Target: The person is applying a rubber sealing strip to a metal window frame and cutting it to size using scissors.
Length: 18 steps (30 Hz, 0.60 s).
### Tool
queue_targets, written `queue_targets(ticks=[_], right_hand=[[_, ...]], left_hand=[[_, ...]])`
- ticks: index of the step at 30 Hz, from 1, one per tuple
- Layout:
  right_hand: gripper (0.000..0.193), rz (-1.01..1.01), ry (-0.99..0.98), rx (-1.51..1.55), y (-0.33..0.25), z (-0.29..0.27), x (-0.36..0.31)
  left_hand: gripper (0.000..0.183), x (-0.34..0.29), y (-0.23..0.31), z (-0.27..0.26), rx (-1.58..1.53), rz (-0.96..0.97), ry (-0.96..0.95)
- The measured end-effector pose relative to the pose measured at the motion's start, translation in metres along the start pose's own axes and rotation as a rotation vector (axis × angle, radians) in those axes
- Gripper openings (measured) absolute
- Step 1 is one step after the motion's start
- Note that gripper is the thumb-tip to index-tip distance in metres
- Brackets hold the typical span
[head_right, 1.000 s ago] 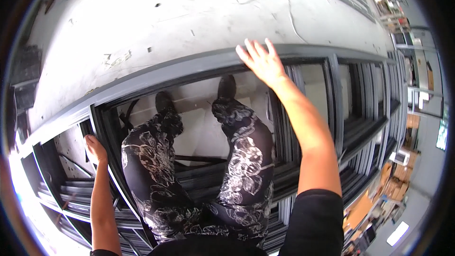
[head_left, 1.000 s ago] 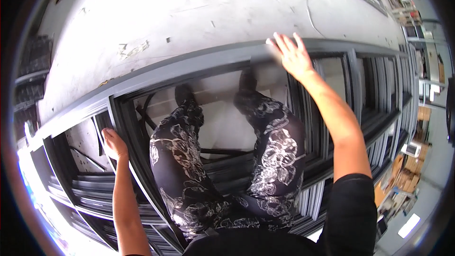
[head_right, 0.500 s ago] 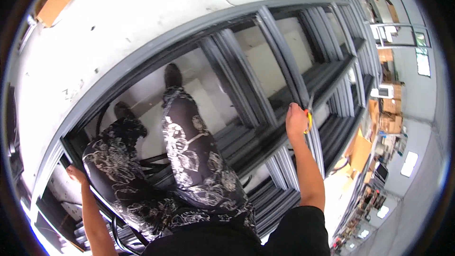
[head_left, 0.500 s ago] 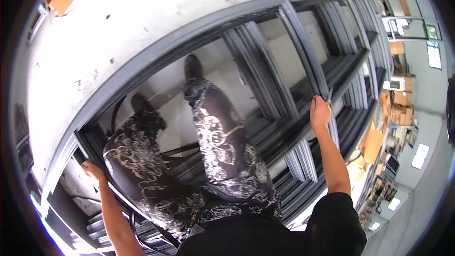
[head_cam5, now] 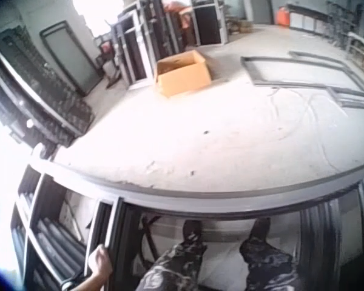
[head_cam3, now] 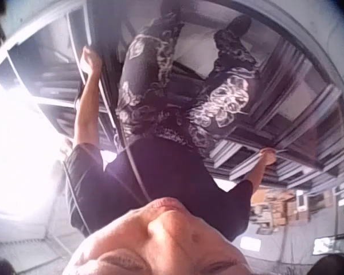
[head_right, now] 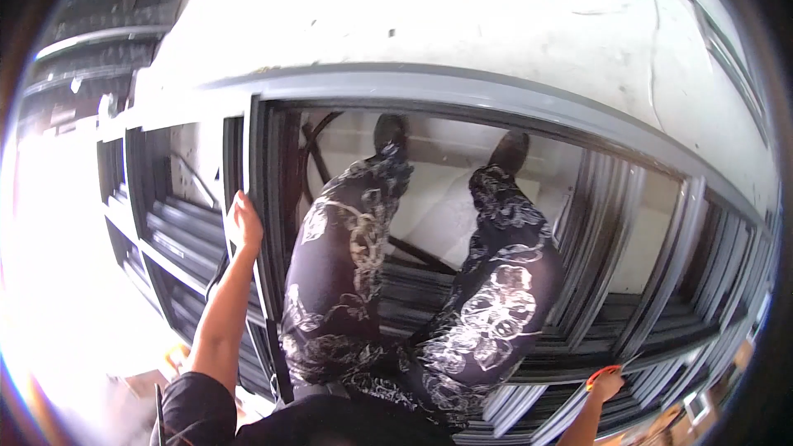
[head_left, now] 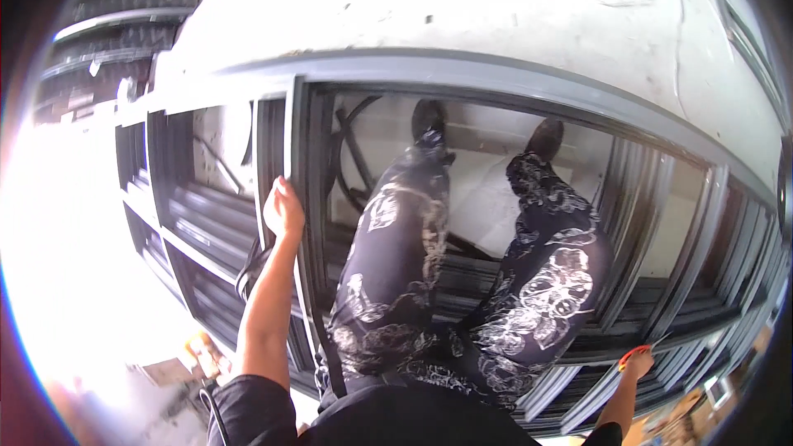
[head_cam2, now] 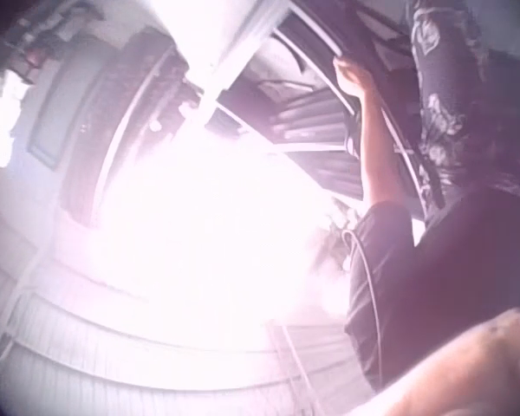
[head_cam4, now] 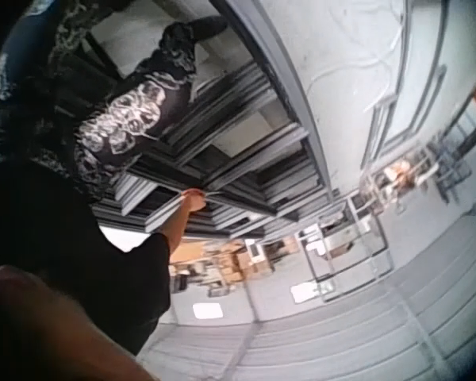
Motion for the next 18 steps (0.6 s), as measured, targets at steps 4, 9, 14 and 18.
queue_targets(ticks=[4, 9, 14, 18], right_hand=[[0.05, 0.174, -0.115, 0.321, -0.038, 0.022, -0.027], [0.027, 0.587, -0.223, 0.676, 0.09, 0.109, 0.027], [0.024, 0.659, -0.087, 0.704, 0.07, 0.113, -0.008], [0.026, 0.509, -0.085, 0.635, 0.055, 0.104, -0.034]], left_hand=[[0.042, -0.003, -0.042, -0.027, -0.052, 0.13, 0.23], [0.033, -0.013, -0.001, 0.019, -0.079, 0.195, 0.189], [0.029, -0.017, -0.016, 0.001, -0.078, 0.25, 0.286], [0.03, -0.013, -0.041, -0.004, -0.056, 0.218, 0.259]])
Point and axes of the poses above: each hand's wrist, its own x-axis towards the middle knuckle, its own z-axis out of the palm, y = z × x, the point moved 9 cm from there along x, towards the middle knuckle
